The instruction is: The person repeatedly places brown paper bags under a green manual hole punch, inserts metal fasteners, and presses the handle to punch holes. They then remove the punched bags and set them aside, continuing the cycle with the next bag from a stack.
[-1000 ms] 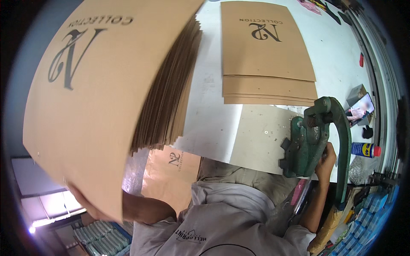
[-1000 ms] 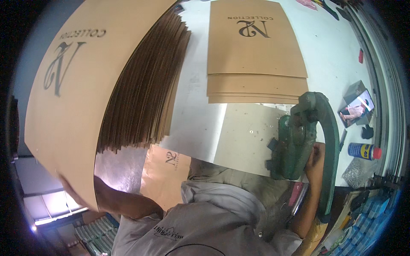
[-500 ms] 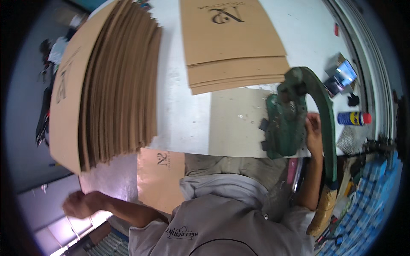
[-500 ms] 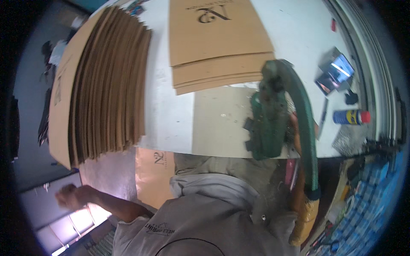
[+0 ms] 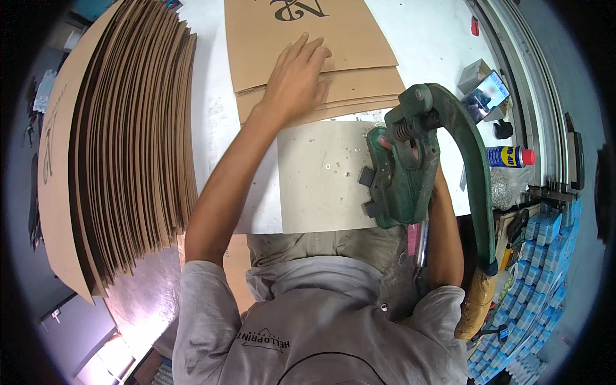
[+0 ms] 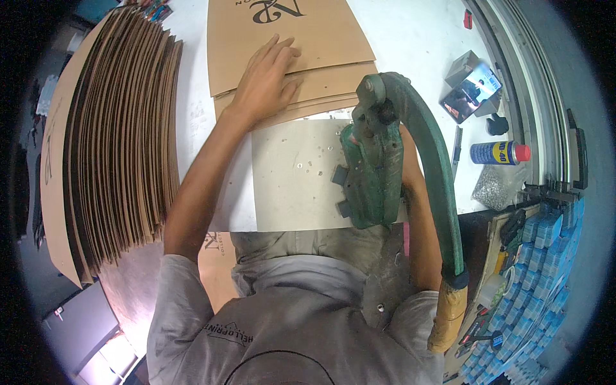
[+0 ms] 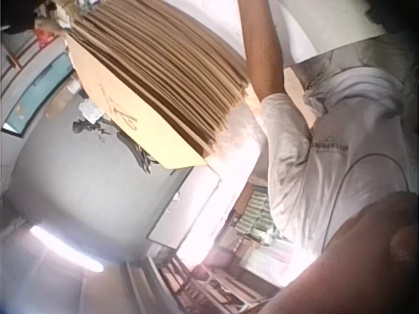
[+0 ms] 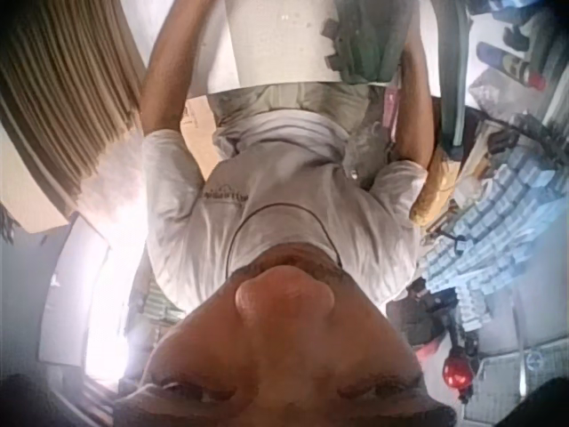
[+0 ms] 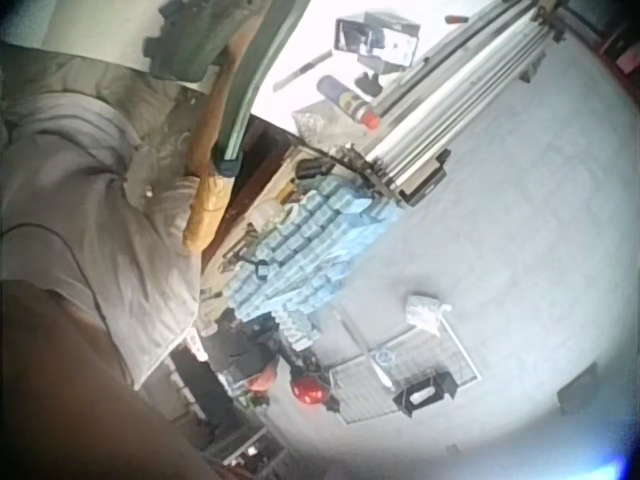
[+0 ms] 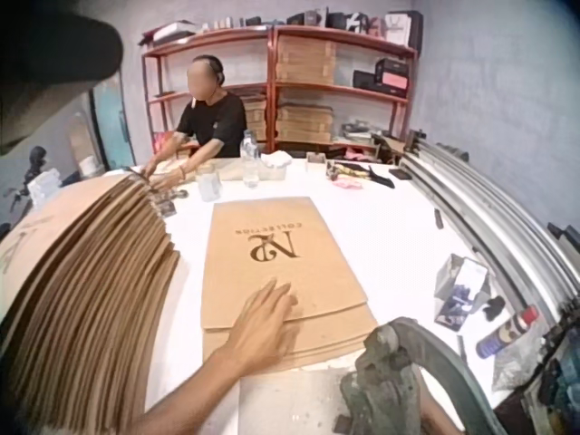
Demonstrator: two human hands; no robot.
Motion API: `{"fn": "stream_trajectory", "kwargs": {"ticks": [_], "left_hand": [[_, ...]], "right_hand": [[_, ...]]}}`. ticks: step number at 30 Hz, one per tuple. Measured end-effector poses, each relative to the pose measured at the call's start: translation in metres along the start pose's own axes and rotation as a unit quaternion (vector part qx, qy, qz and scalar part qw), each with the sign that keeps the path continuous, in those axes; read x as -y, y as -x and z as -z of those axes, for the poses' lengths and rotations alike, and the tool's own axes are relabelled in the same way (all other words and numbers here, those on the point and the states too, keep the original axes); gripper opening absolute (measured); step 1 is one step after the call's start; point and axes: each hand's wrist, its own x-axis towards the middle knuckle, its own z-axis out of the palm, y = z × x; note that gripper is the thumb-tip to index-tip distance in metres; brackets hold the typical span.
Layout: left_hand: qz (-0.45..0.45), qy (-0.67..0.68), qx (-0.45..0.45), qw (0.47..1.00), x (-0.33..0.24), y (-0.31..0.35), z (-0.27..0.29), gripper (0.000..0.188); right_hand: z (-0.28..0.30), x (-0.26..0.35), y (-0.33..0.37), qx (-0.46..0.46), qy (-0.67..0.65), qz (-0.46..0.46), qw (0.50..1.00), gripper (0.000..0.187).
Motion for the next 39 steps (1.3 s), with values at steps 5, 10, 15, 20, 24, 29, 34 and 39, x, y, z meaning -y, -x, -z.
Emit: {"fn": "stream_trajectory", "kwargs": {"ticks": [5,10,15,20,24,29,34,39], "left_hand": [[0.126,0.056,0.278,0.951,0.024,0.004,-0.026,0.027],[0.026,0.05,0.179,0.982,0.0,0.015,-0.015,0.029],[0.019,0.02,0.165,0.986,-0.006,0.029,-0.023,0.043],[0.044,0.044,0.172,0.983,-0.009,0.036,-0.029,0.044],[0.059,0.051,0.168,0.983,-0.012,0.039,-0.028,0.045],[0.056,0.033,0.173,0.983,-0.012,0.039,-0.032,0.044],[0.032,-0.019,0.187,0.982,-0.019,0.033,-0.031,0.041],[0.022,-0.02,0.194,0.98,-0.035,0.021,-0.018,0.038]], "right_hand": [[0.008,-0.009,-0.001,-0.02,0.028,-0.01,0.999,0.041],[0.02,-0.023,0.011,-0.046,0.038,0.028,0.998,0.046],[0.021,-0.023,0.001,-0.025,0.092,0.043,0.995,0.045],[0.012,-0.033,-0.014,-0.017,0.096,0.103,0.99,0.035],[0.019,-0.039,-0.009,-0.039,0.118,0.113,0.986,0.029],[0.027,-0.04,-0.006,-0.026,0.151,0.109,0.982,0.026],[0.002,-0.016,-0.003,-0.067,-0.01,0.026,0.997,0.022],[0.03,-0.024,-0.004,-0.028,0.109,0.075,0.991,0.026]]}}
